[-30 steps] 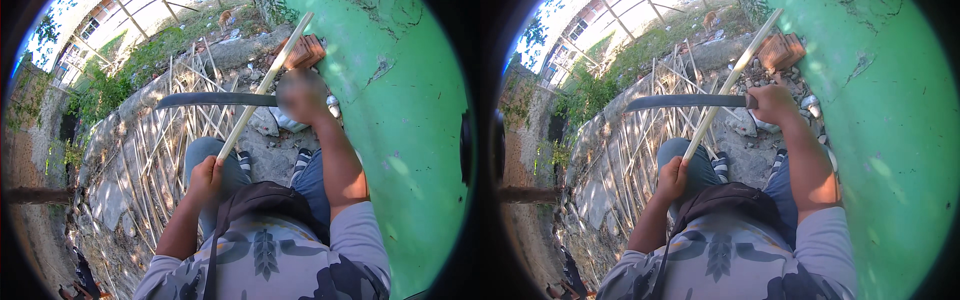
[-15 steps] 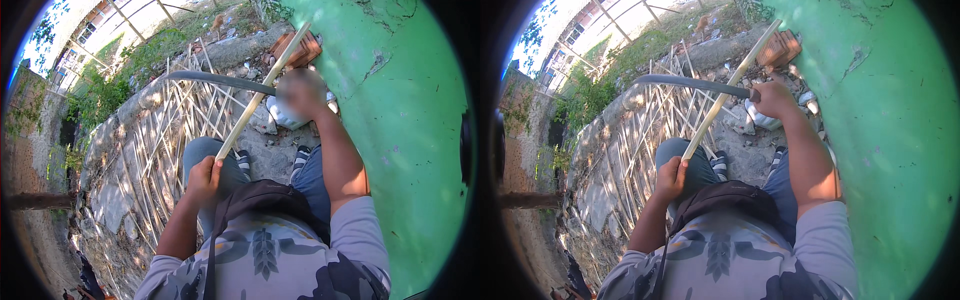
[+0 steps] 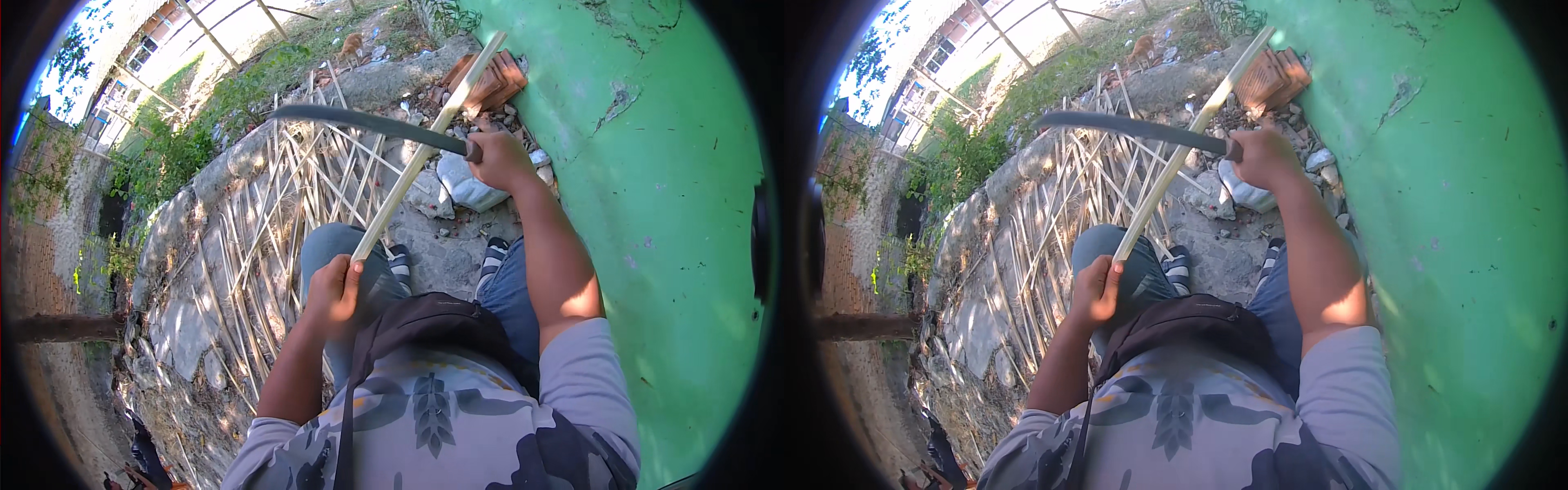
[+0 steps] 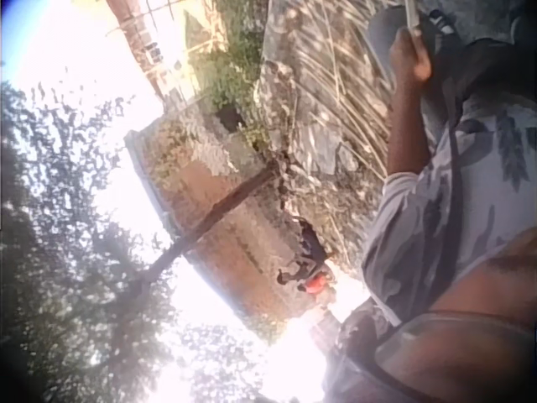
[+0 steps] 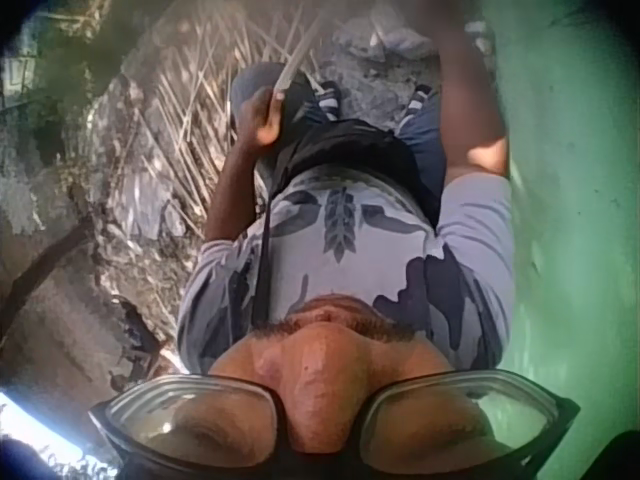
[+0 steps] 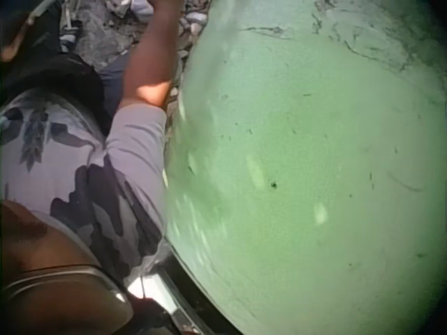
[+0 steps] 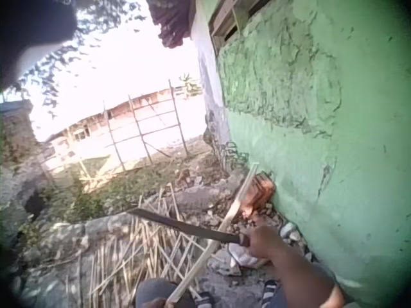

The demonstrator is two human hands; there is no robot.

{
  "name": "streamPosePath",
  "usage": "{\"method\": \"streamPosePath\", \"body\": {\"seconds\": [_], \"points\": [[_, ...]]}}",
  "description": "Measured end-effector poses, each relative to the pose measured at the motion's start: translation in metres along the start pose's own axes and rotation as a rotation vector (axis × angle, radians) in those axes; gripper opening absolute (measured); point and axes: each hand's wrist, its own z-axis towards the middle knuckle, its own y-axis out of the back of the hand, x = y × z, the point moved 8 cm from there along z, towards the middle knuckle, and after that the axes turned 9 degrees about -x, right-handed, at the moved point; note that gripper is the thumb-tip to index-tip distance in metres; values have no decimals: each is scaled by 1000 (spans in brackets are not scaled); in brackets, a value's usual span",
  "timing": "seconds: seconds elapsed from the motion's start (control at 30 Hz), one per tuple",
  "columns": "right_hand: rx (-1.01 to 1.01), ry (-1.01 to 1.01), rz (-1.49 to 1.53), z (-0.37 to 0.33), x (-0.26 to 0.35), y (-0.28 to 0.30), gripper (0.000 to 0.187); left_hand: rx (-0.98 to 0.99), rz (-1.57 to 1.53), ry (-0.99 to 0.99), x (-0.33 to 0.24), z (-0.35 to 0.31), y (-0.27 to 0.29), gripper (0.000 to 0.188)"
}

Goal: The person shaves bamboo sticks using a machete while holding them by hand.

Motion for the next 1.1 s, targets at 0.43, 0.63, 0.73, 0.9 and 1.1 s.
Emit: {"method": "streamPosePath", "body": {"seconds": [0.43,0.63,0.73,0.9,1.1], "points": [[-24,41,136,5,32,5,15,-75,-105,-44,-4,1,2,21],[-71,-566,252,-4,-59,-9,22,-51,-21,-10,-1,4,-1,20],[-39,-510,178,-4,-44,-1,21,-72,-10,-47,1,1,0,22],[-127,-118,158,5,10,9,18,-81,-106,44,1,2,2,27],[-45,-179,147,3,-19,4,21,5,-83,32,6,2,1,25]]}}
